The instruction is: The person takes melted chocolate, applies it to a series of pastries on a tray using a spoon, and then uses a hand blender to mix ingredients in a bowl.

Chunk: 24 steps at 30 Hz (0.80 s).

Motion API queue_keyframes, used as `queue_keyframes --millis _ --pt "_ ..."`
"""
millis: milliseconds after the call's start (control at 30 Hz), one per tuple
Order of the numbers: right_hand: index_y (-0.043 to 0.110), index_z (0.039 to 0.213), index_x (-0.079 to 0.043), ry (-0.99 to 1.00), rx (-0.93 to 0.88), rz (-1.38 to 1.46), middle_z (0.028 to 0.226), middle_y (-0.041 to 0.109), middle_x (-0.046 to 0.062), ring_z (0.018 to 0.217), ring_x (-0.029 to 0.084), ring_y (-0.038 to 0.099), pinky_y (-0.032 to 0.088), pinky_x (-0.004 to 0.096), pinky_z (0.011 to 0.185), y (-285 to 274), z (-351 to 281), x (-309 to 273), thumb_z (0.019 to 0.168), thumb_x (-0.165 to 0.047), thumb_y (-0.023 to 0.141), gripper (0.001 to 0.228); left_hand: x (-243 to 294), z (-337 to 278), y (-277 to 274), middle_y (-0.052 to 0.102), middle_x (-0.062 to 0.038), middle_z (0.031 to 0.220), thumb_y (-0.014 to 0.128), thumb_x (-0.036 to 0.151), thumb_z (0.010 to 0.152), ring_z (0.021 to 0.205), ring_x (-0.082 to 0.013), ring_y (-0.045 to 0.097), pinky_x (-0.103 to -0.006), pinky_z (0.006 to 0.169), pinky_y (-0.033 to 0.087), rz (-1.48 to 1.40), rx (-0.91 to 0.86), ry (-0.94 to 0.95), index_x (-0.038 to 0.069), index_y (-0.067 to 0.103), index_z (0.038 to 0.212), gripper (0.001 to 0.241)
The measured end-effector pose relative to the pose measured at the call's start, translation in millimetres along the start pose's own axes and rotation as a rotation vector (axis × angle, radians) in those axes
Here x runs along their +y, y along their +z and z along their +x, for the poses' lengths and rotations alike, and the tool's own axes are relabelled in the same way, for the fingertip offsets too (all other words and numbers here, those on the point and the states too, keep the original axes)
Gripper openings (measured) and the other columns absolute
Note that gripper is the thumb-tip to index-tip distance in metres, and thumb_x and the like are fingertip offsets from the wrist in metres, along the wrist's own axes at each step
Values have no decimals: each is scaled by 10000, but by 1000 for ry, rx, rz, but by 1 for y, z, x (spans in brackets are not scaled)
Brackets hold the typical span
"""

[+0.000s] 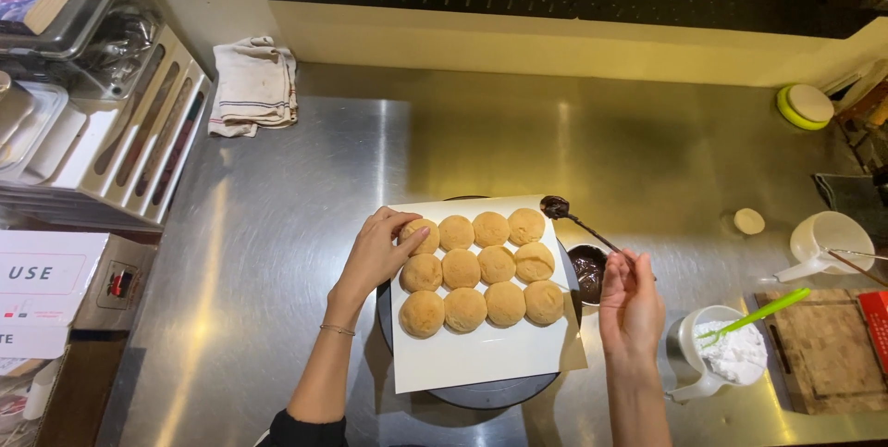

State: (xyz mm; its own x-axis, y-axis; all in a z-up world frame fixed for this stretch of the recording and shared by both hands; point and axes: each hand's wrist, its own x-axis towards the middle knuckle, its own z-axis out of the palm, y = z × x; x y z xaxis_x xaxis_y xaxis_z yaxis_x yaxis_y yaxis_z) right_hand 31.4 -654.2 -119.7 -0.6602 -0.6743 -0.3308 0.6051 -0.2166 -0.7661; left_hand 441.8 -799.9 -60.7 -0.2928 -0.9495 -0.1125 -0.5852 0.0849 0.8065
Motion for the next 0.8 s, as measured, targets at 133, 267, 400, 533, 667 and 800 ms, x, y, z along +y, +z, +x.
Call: queue_keyframes --millis 133,267,400,533,667,800 --pt "768 1263 -9 -147 55 -15 1159 846 138 1038 147 888 782 192 996 -2 -11 -25 1260 -322 661 331 -1 3 1 759 -204 1208 850 394 1049 1166 -386 766 -518 1064 625 -27 27 11 58 770 1525 588" --pt "683 1246 0 -449 106 -312 1079 772 207 983 253 827 745 317 929 -22 -15 -31 1297 -279 551 313 13 3 -7 799 -92 1245 774 591 1036 1119 -272 746 -461 1067 594 43 22 -50 131 750 1524 670" --pt "773 1181 35 -671 -126 -931 1011 837 267 865 343 855 710 459 888 -50 -22 -15 1318 -125 524 326 31 16 -4 760 -142 1373 747 599 1096 1350 -393 713 -602 1229 490 348 28 166 134 753 1534 638" --pt "854 1256 -131 -745 -300 -1277 1027 878 95 930 244 878 696 365 867 -90 -19 15 1202 -93 647 218 60 40 20 771 -156 1418 764 541 1078 1450 -392 689 -634 1392 289 403 -205 248 141 725 1559 627" --pt "838 1306 -174 -694 -360 -1307 1082 856 66 976 251 868 715 404 904 -100 -28 29 1187 -88 624 260 52 65 41 813 -131 1346 845 627 950 1414 -348 744 -630 1423 247 677 -305 223 186 809 1388 622" --pt "852 1190 -144 -553 -289 -1168 978 890 40 909 206 892 708 365 889 -98 -32 19 1224 -106 577 280 50 78 49 847 -81 1286 902 680 831 1329 -288 809 -592 1436 240 788 -312 201 246 861 1281 627"
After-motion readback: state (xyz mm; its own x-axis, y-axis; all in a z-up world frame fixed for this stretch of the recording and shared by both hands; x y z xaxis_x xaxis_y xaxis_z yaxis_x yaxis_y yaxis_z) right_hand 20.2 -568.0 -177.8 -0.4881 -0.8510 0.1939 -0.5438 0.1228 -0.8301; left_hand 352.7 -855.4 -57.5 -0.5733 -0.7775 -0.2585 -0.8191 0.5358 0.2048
